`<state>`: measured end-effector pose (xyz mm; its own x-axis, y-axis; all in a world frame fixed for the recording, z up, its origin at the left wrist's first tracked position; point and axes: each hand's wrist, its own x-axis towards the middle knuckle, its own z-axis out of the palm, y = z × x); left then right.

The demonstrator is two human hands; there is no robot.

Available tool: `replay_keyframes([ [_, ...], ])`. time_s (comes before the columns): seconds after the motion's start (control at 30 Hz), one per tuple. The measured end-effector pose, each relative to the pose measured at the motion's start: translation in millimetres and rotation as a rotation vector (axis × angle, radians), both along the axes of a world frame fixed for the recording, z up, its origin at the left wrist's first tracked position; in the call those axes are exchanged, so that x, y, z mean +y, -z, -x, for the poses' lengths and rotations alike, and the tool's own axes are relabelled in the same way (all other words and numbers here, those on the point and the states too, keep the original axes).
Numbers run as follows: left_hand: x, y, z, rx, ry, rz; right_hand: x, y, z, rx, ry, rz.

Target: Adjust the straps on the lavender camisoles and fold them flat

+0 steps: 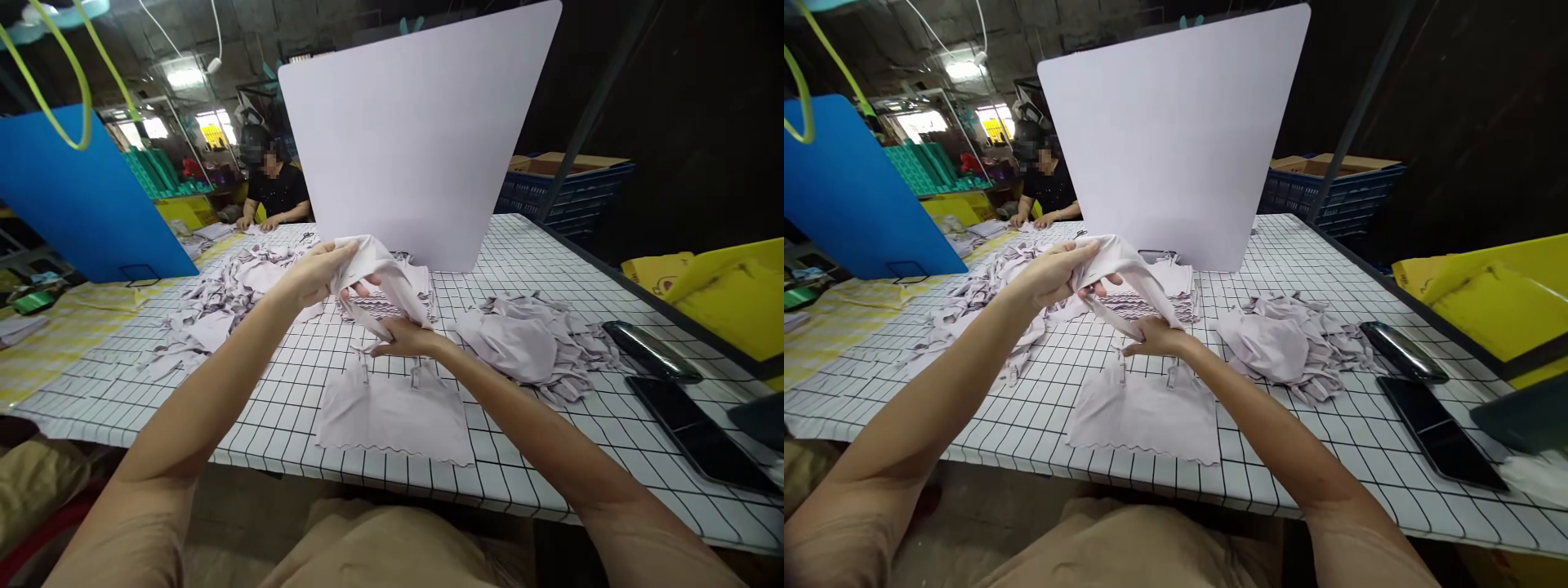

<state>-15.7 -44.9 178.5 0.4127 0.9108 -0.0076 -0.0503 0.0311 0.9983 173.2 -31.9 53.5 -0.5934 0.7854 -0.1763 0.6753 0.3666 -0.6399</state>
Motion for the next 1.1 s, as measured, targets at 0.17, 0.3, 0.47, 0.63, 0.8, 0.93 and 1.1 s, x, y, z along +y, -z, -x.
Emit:
replay_keyframes([
  [0.17, 4, 60.2, 27, -0.034, -0.138, 0.166, 20, 23.2, -25, 0.010, 0.111, 0.081],
  [0.3, -1, 106.7, 24, -0.062, -0.184, 0.228, 29, 44.5, -21, -0.063, 0.193, 0.112],
  [0.47, -2, 139.1, 15, -0.078, -0.226, 0.262, 23, 56.4, -10, 0.149, 0.186, 0.113],
  [0.63, 13, 155.2, 28, -0.071, -0.357, 0.240, 19, 26.3, -47, 0.590, 0.164, 0.081],
  [0.8, 32, 120.6, 41, -0.095, -0.403, 0.111, 35, -10.8, -103, 0.474, 0.527, -0.071],
  [0.93, 34, 62.0, 15, 0.089, -0.080, -0.090, 37, -47.7, -80, 0.477, 0.395, -0.127],
  [1.1, 28, 9.4, -8, 0.402, 0.039, -0.378, 44, -93.3, -26, 0.677, -0.226, 0.214],
])
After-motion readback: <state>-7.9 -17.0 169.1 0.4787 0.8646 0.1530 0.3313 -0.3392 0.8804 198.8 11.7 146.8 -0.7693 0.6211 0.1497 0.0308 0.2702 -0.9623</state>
